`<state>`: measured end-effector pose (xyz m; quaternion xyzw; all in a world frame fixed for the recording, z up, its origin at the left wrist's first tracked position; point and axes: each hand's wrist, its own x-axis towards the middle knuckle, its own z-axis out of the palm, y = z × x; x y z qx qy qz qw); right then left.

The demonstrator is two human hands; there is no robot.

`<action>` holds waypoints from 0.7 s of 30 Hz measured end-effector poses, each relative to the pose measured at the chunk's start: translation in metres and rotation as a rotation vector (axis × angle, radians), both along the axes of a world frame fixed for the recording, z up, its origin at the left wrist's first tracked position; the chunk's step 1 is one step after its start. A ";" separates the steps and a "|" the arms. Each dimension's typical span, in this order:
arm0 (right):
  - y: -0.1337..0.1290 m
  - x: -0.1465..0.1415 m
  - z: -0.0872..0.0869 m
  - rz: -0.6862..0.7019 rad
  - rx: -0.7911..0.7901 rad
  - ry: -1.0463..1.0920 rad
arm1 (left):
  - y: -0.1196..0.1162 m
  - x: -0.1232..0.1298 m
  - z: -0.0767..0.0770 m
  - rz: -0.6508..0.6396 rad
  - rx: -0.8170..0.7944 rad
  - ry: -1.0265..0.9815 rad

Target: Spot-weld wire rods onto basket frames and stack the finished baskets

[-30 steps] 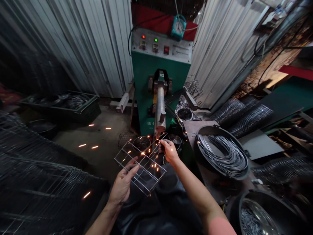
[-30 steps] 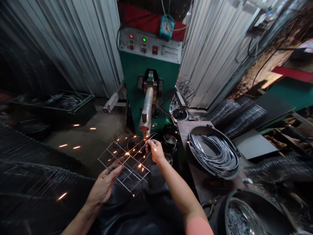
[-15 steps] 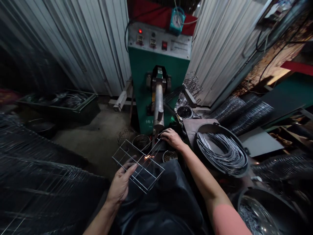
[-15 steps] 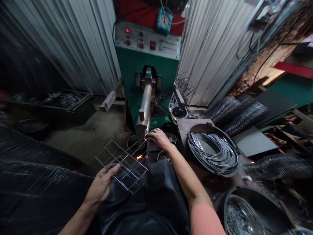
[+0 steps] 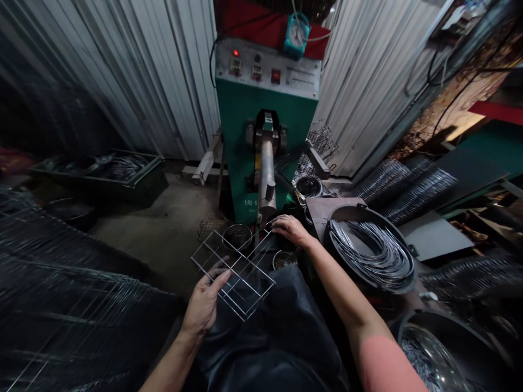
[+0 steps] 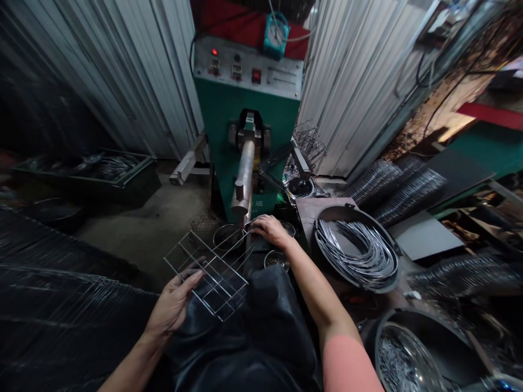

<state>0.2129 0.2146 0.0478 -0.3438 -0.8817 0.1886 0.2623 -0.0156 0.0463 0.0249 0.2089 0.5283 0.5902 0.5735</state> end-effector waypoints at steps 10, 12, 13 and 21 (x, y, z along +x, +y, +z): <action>-0.006 0.000 0.002 -0.025 0.064 -0.051 | 0.002 -0.004 -0.001 -0.019 -0.022 -0.037; -0.005 0.000 0.001 0.000 0.040 -0.055 | 0.002 -0.004 0.000 -0.023 -0.028 -0.036; -0.004 0.000 0.001 0.012 0.015 -0.048 | 0.002 -0.004 0.000 -0.020 -0.024 -0.028; -0.001 -0.003 -0.003 0.030 -0.055 0.055 | 0.006 -0.009 -0.002 -0.043 -0.006 -0.006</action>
